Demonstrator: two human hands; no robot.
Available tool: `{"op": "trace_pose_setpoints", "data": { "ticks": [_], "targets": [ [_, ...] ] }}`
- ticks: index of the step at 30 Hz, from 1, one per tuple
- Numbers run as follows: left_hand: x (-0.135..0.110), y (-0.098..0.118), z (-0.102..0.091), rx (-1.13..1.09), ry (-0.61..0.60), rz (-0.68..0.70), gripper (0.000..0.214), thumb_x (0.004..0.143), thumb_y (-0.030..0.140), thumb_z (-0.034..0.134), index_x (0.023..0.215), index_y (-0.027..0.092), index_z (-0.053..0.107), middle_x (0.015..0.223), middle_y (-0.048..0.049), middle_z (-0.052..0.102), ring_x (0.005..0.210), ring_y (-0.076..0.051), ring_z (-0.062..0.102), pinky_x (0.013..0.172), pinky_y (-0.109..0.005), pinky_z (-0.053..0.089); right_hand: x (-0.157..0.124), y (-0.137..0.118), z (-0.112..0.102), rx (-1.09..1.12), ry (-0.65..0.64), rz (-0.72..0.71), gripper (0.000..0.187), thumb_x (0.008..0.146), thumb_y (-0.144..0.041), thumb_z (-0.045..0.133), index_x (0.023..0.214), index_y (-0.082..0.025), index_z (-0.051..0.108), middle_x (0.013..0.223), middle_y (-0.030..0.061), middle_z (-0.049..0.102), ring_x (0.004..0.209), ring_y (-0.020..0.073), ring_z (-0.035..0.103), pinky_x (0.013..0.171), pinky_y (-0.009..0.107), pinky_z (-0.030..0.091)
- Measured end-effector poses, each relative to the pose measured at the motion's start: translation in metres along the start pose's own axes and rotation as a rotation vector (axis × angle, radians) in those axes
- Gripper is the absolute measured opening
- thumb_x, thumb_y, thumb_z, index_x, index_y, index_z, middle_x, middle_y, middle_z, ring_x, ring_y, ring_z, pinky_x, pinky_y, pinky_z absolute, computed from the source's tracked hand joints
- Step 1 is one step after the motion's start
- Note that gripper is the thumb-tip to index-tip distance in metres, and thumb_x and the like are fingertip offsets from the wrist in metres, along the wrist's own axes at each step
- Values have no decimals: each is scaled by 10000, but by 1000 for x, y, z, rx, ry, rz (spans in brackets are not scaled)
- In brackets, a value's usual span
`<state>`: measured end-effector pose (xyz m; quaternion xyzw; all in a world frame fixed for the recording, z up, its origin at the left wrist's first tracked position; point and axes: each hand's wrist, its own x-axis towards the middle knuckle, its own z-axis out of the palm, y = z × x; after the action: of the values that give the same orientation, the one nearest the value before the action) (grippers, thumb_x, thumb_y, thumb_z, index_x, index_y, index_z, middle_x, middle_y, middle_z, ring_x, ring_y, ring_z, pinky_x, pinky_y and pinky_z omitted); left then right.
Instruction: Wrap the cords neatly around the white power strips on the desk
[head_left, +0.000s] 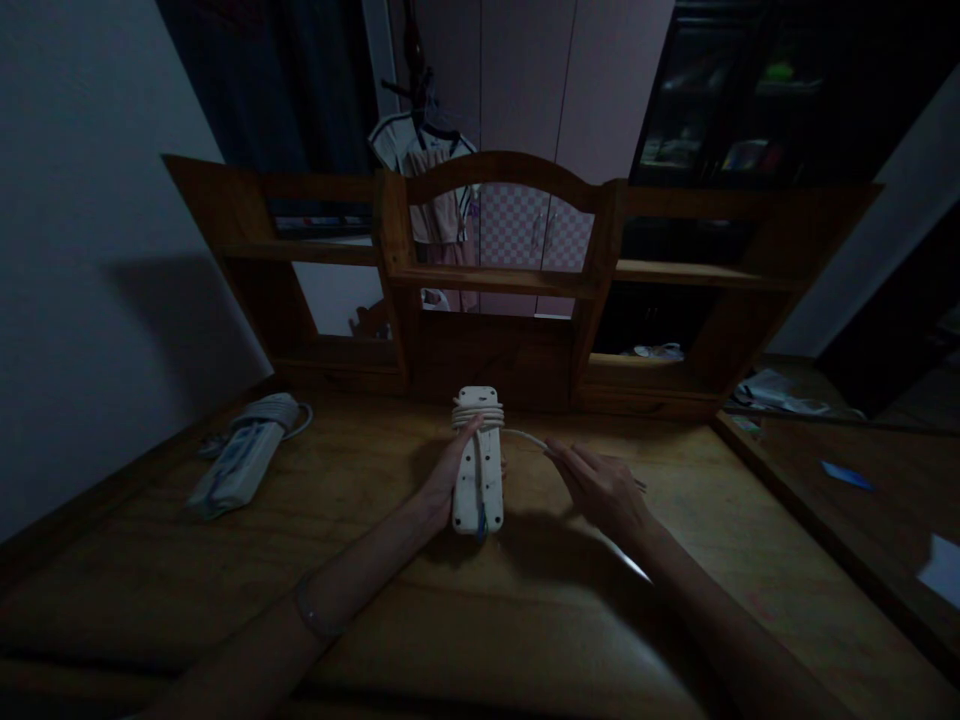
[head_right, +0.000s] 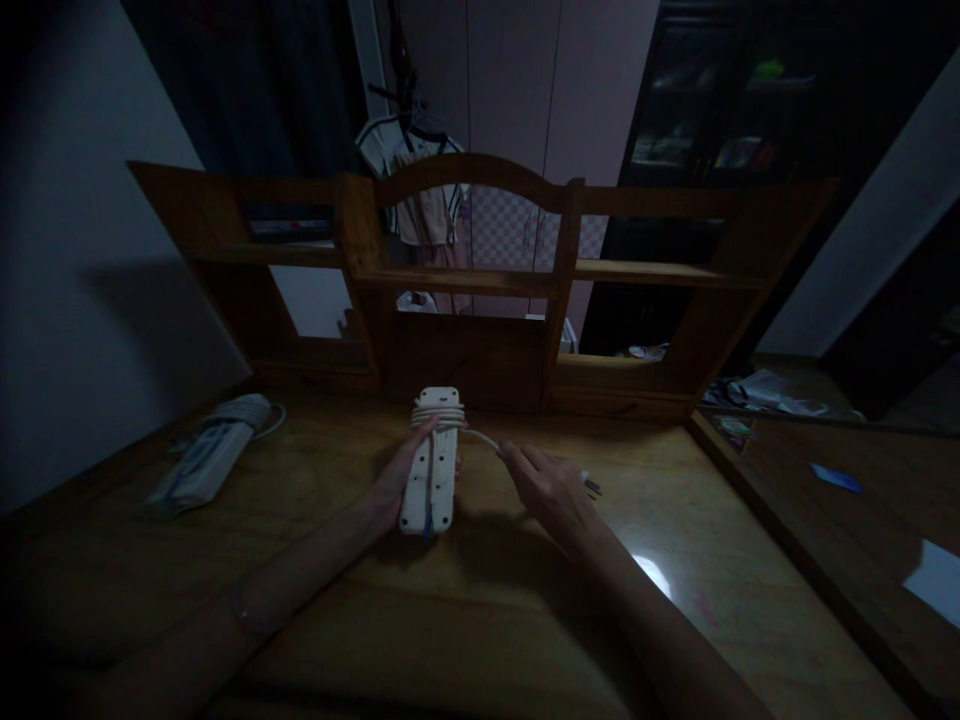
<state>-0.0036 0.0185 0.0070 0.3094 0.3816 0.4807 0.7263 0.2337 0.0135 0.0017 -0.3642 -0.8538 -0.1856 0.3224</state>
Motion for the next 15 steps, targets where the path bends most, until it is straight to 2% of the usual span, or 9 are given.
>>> {"op": "trace_pose_setpoints", "data": {
  "ticks": [5, 9, 15],
  "targets": [
    [10, -2, -5, 63, -68, -57, 598, 788, 664, 533, 998, 116, 646, 751, -92, 668, 553, -157, 614, 486, -254, 501, -4, 6, -4, -138, 82, -50, 368, 910, -139, 515, 1271, -198, 555, 690, 7, 560, 550, 93, 457, 506, 255, 269],
    [12, 1, -7, 37, -186, -51, 647, 810, 682, 488, 1034, 96, 648, 800, -106, 664, 594, -142, 613, 530, -243, 511, -2, 6, -11, -130, 122, -53, 365, 910, -152, 527, 1273, -183, 552, 694, 11, 561, 577, 96, 483, 544, 254, 310],
    [6, 0, -7, 151, -129, 17, 678, 767, 719, 510, 919, 75, 660, 760, -114, 645, 580, -167, 619, 514, -270, 505, -1, 4, -15, -153, 129, -111, 425, 891, -136, 555, 1311, -181, 511, 661, -8, 539, 559, 93, 462, 531, 261, 293]
  ]
}}
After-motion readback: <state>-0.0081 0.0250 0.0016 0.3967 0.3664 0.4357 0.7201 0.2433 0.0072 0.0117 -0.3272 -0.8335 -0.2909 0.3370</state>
